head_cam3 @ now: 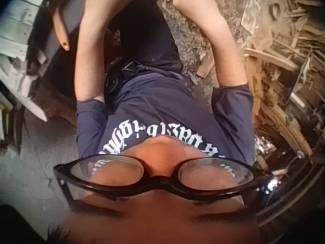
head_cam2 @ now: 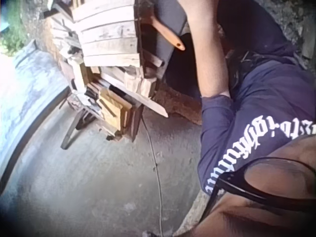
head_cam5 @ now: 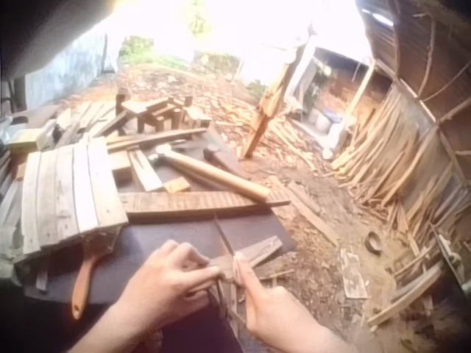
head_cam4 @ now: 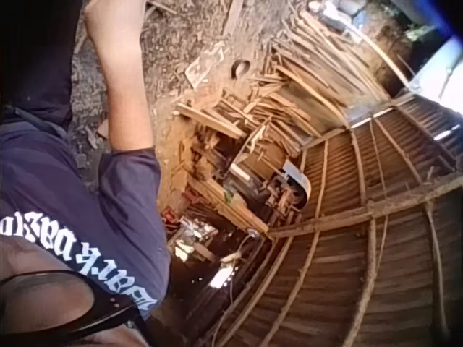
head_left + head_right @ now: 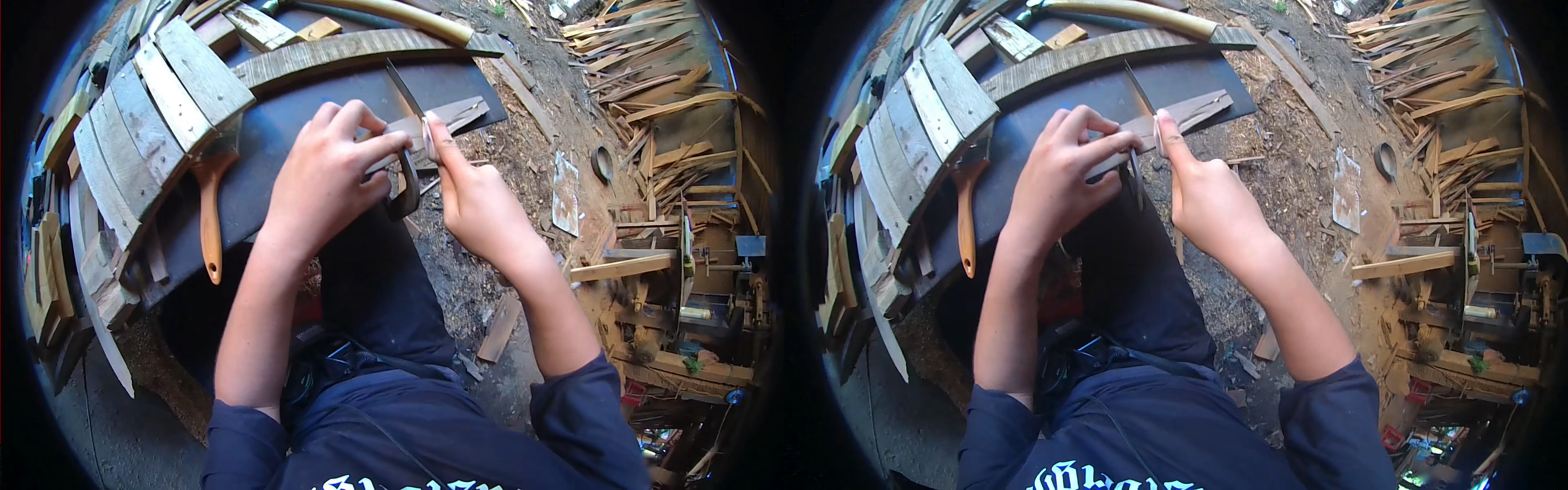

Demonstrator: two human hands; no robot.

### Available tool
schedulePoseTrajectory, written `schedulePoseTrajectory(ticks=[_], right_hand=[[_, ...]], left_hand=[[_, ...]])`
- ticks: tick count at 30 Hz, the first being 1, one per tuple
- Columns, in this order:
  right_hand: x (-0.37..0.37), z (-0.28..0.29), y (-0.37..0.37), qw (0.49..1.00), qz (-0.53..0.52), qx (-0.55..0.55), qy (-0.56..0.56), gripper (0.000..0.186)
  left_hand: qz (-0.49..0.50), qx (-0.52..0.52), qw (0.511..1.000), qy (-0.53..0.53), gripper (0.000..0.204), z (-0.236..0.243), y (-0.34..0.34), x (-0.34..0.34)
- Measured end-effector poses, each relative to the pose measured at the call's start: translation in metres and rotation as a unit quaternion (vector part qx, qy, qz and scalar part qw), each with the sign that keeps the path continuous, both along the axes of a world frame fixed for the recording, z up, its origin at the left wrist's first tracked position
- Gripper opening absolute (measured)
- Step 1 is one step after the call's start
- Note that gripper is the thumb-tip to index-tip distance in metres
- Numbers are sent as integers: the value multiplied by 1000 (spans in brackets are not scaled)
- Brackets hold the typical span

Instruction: The person is sharpening a tool using a small rectangular sharpening stone.

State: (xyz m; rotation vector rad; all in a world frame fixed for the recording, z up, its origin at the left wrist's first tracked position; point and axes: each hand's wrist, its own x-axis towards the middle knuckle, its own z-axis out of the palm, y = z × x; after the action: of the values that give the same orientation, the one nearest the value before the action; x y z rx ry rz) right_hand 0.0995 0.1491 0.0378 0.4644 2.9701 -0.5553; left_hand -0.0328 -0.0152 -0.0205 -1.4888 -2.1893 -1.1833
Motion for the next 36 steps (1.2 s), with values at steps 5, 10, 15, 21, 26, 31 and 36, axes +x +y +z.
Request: schedulePoseTrajectory(ticks=[5,10,15,21,26,31,36], right_hand=[[69,-5,-12,997,4,-12,71,71],[31,-9,-8,1000,-11,-3,25,72],[67,-11,-18,998,-7,-3,66,70],[30,-11,-16,999,-27,8,34,67],[48,-4,-18,999,-40,8,32,67],[46,-17,-22,997,-15,-1,74,66],[55,-13,-25,997,-28,50,61,64]], left_hand=[[2,-10,1000,-4,41,2,0,4],[-1,-6,1000,-29,41,-2,-5,-2],[4,-6,1000,-16,41,1,-1,1],[8,-23,999,-41,43,-1,-3,-2],[-15,-18,998,-54,44,2,1,1],[-36,-31,995,-84,45,-3,-11,-6],[-24,-55,994,-88,39,2,-10,0]])
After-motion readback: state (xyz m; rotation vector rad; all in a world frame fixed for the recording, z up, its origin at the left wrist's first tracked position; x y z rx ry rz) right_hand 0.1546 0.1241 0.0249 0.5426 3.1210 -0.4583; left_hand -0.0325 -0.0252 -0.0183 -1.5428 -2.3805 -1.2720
